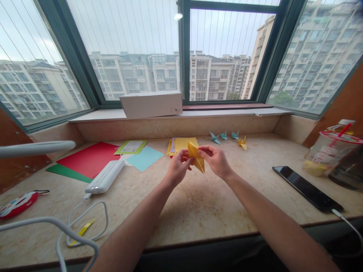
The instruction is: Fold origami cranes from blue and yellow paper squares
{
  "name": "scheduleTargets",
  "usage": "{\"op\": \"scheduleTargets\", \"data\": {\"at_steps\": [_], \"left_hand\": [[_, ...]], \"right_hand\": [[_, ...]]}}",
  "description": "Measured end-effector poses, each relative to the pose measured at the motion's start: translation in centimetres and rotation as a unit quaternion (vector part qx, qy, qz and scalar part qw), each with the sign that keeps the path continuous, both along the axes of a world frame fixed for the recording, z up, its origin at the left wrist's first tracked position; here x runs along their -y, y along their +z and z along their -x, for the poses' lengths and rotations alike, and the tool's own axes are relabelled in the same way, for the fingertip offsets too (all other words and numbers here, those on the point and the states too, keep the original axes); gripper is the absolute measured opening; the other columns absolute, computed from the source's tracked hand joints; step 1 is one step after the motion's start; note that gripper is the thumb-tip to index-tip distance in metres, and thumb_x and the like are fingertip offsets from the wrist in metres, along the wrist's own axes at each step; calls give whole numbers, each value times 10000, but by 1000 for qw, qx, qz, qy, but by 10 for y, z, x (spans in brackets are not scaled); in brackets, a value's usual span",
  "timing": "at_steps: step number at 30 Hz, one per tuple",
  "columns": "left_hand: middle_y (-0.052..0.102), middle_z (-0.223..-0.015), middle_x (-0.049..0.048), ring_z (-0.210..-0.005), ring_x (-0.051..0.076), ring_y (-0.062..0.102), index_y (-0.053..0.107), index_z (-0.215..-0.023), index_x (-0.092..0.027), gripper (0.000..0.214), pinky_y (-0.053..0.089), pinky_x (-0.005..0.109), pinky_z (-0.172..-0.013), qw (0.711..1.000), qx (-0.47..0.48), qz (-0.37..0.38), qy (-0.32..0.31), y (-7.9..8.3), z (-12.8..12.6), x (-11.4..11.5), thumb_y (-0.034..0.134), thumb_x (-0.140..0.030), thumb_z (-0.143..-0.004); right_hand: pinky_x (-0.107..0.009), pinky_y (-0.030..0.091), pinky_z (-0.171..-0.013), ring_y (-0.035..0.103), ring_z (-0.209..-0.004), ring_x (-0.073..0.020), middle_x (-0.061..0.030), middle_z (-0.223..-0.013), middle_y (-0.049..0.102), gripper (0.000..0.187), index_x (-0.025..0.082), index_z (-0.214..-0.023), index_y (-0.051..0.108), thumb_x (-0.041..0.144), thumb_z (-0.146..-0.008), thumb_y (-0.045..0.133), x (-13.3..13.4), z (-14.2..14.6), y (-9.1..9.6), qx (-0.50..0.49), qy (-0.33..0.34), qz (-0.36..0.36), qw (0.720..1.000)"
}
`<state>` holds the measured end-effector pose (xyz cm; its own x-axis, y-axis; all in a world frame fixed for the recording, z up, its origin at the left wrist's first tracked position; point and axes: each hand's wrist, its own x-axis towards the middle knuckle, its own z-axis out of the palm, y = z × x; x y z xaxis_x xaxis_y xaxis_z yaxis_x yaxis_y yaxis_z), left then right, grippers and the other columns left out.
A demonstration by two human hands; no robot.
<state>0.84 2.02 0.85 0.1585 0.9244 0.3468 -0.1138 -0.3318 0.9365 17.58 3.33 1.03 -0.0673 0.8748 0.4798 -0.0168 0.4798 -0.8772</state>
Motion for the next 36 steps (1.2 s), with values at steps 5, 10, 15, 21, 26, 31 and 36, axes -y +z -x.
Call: {"op": "scheduleTargets", "data": {"at_steps": [5, 10, 15, 21, 26, 31, 36], "left_hand": [[631, -864, -7, -679, 121, 635, 485, -1141, -223, 523, 566, 245, -588, 996, 83, -24, 31, -1, -3, 0, 791, -335, -732], [673, -949, 46, -797, 172, 670, 523, -1182, -210, 571, 588, 284, -636, 997, 75, 18, -12, 4, -6, 8, 806, -370, -713], [722, -971, 105, -851, 221, 689, 693, -1005, -138, 401, 588, 296, -648, 999, 31, 34, -27, 4, -7, 12, 738, -457, -766], [721, -740, 63, -603, 147, 631, 760, -851, -129, 363, 506, 219, -485, 998, 7, 18, 54, -3, -8, 8, 745, -475, -743], [724, -719, 76, -590, 153, 656, 749, -822, -106, 404, 549, 270, -587, 997, 58, 49, 12, -1, -11, 11, 714, -504, -765], [752, -802, 114, -684, 192, 702, 740, -851, -88, 400, 566, 298, -658, 993, 95, 65, -3, 3, -13, 17, 669, -479, -806], [760, -839, 104, -727, 193, 705, 744, -878, -99, 363, 574, 286, -667, 993, 96, 61, 9, 2, -13, 16, 707, -445, -779]], "right_hand": [[-340, 542, -737, 657, -795, -194, -80, -949, 715, 349, 181, -1026, 679, 436, -793, 729, 2, 1, -1, 51, -52, -47, 996], [-327, 533, -734, 635, -779, -179, -67, -957, 699, 249, 196, -1019, 687, 398, -878, 651, 10, 1, 5, 100, -128, -142, 977], [-377, 505, -865, 621, -955, -217, -76, -1029, 664, 148, 223, -1004, 693, 308, -920, 605, 16, -1, 9, 178, -166, -253, 936], [-407, 450, -906, 612, -944, -230, -74, -978, 681, 96, 211, -950, 696, 234, -916, 609, 15, -3, 5, 262, -189, -320, 891], [-385, 429, -855, 611, -894, -218, -61, -926, 692, 128, 212, -999, 696, 207, -932, 587, 16, -3, 4, 285, -182, -338, 878], [-393, 412, -877, 606, -900, -215, -58, -955, 697, 202, 224, -1097, 698, 197, -940, 573, 16, -5, 4, 284, -177, -351, 875], [-385, 419, -873, 599, -921, -213, -65, -980, 694, 212, 231, -1084, 719, 209, -948, 558, 17, -5, 3, 297, -153, -342, 878]]}}
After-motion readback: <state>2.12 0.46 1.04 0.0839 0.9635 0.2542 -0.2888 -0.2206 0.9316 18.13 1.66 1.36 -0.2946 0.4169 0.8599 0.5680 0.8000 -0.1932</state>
